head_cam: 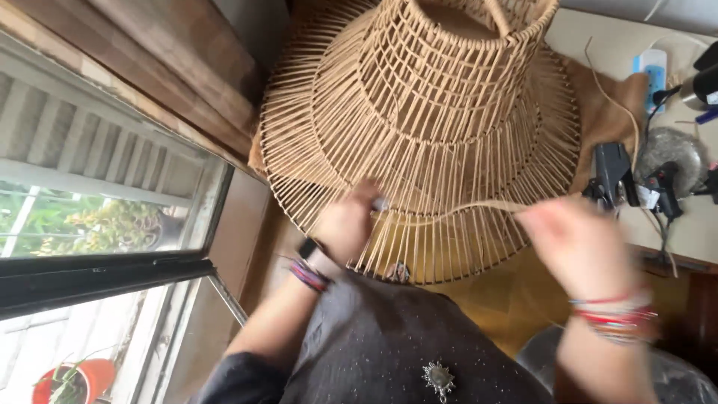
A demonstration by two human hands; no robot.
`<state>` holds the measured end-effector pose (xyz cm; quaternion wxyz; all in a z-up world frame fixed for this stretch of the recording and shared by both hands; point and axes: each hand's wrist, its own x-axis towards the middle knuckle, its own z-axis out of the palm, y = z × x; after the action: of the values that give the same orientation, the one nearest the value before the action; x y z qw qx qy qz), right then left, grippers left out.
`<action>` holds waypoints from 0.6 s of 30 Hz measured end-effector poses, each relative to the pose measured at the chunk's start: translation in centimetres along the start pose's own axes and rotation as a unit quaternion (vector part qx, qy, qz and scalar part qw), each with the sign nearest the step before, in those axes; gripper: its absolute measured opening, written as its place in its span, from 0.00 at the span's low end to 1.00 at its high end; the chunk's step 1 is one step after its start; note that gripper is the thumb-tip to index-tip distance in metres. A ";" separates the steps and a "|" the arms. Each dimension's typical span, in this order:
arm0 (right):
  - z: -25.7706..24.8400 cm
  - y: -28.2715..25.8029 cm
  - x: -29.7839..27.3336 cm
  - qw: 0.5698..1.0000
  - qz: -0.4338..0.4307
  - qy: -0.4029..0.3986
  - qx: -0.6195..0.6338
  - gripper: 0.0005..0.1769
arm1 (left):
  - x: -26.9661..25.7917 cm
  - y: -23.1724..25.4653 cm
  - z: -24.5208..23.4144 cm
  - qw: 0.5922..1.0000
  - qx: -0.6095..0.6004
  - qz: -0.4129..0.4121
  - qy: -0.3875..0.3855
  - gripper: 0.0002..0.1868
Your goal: Weaving and trimming wicker strands on a lampshade using wire cutters and a weaving tool
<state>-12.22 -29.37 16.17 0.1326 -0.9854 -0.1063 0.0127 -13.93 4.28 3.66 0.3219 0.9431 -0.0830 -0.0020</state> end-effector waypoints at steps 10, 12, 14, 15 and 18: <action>-0.9 1.3 -0.5 0.989 -0.117 0.084 0.035 0.09 | -0.6 0.8 -4.7 0.937 0.112 -0.256 -0.210 0.22; -1.2 0.4 -0.7 0.987 -0.131 0.089 0.020 0.07 | -1.8 -0.4 -2.5 0.993 0.078 -0.087 -0.022 0.29; 0.3 -4.1 0.1 0.982 -0.168 0.077 0.033 0.04 | -2.2 8.0 -4.3 0.999 0.006 0.035 0.023 0.27; 1.1 -6.3 0.3 0.976 -0.205 0.063 0.044 0.02 | -2.6 12.3 -5.1 0.983 -0.068 0.155 0.066 0.24; -2.1 -7.1 0.2 0.979 -0.176 0.035 0.095 0.05 | -1.8 7.6 0.1 0.985 -0.042 0.126 0.114 0.19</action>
<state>-13.39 -23.14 20.08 0.2292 -0.9341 -0.2714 -0.0350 -16.93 -1.46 8.08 0.3658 0.9051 -0.1635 0.1423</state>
